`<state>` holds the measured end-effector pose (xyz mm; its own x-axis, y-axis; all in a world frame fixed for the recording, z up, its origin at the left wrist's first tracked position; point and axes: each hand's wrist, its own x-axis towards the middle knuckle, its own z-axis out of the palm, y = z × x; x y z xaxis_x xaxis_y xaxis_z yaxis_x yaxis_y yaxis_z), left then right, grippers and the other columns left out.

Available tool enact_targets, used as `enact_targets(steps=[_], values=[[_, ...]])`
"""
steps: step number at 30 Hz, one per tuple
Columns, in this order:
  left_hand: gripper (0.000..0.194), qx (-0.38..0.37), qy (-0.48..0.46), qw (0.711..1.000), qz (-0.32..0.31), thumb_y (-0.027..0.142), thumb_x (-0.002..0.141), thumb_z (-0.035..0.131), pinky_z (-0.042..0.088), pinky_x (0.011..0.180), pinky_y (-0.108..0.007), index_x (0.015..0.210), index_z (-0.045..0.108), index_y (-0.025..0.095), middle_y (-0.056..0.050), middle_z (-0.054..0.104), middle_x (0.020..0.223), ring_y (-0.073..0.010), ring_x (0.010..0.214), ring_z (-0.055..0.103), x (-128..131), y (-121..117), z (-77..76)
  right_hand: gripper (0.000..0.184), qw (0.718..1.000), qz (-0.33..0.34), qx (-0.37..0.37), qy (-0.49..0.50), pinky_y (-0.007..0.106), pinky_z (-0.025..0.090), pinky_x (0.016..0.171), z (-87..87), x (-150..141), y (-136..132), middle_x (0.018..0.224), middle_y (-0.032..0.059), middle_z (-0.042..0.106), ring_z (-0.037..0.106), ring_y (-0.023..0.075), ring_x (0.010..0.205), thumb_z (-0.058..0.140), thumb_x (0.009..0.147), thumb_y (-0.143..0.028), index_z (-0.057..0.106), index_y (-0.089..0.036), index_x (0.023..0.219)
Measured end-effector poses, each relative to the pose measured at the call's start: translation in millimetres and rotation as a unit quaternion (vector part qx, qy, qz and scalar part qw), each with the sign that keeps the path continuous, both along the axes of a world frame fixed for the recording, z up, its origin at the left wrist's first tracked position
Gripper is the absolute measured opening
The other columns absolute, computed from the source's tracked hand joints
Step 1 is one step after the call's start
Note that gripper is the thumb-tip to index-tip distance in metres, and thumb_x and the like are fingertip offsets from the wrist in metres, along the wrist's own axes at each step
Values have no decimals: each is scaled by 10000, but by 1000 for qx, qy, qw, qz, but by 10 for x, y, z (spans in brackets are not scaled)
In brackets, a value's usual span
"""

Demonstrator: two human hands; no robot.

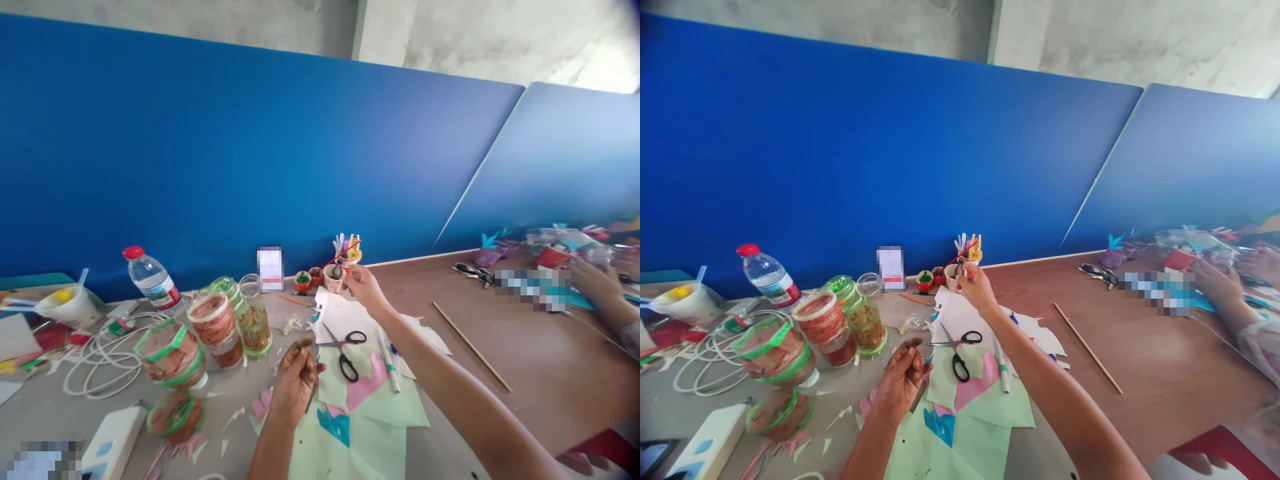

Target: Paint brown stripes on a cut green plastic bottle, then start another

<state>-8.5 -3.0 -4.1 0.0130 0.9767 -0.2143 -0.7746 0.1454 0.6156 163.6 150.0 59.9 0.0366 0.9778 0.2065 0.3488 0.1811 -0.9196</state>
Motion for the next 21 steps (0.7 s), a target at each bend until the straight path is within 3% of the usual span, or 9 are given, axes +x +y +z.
enact_targets(steps=[5,8,11,16,21], values=[[280,11,-1,1000,2,284,655,809,537,657,-282,869,678,161,71,550,494,-32,392,431,-19,7,-27,269,983,120,34,-137,226,456,534,48,-364,-75,711,35,696,604,144,582,449,833,-224,681,-149,946],[270,13,-9,1000,5,276,666,802,534,633,-272,872,676,155,71,544,485,-32,386,433,-32,10,-45,340,932,152,115,-309,269,502,755,97,-673,21,988,67,731,671,185,855,391,883,-182,677,-179,1067],[269,16,-12,1000,11,277,671,800,536,618,-273,871,672,151,71,542,479,-36,382,437,-40,7,-45,371,897,193,148,-370,276,477,865,106,-1020,125,1141,59,700,655,195,997,393,905,-191,629,-218,1190],[288,11,-12,1000,18,290,665,807,541,621,-271,876,667,152,74,535,478,-37,394,445,-40,2,-16,424,840,260,171,-444,304,491,830,45,-1474,239,1168,92,688,666,223,991,413,905,-194,539,-257,1305],[268,14,-23,999,17,283,686,792,543,636,-279,886,681,144,65,538,491,-41,418,451,-36,-2,-15,396,785,305,188,-505,311,505,771,-30,-1678,321,1122,84,700,672,237,963,441,881,-185,571,-270,1245]])
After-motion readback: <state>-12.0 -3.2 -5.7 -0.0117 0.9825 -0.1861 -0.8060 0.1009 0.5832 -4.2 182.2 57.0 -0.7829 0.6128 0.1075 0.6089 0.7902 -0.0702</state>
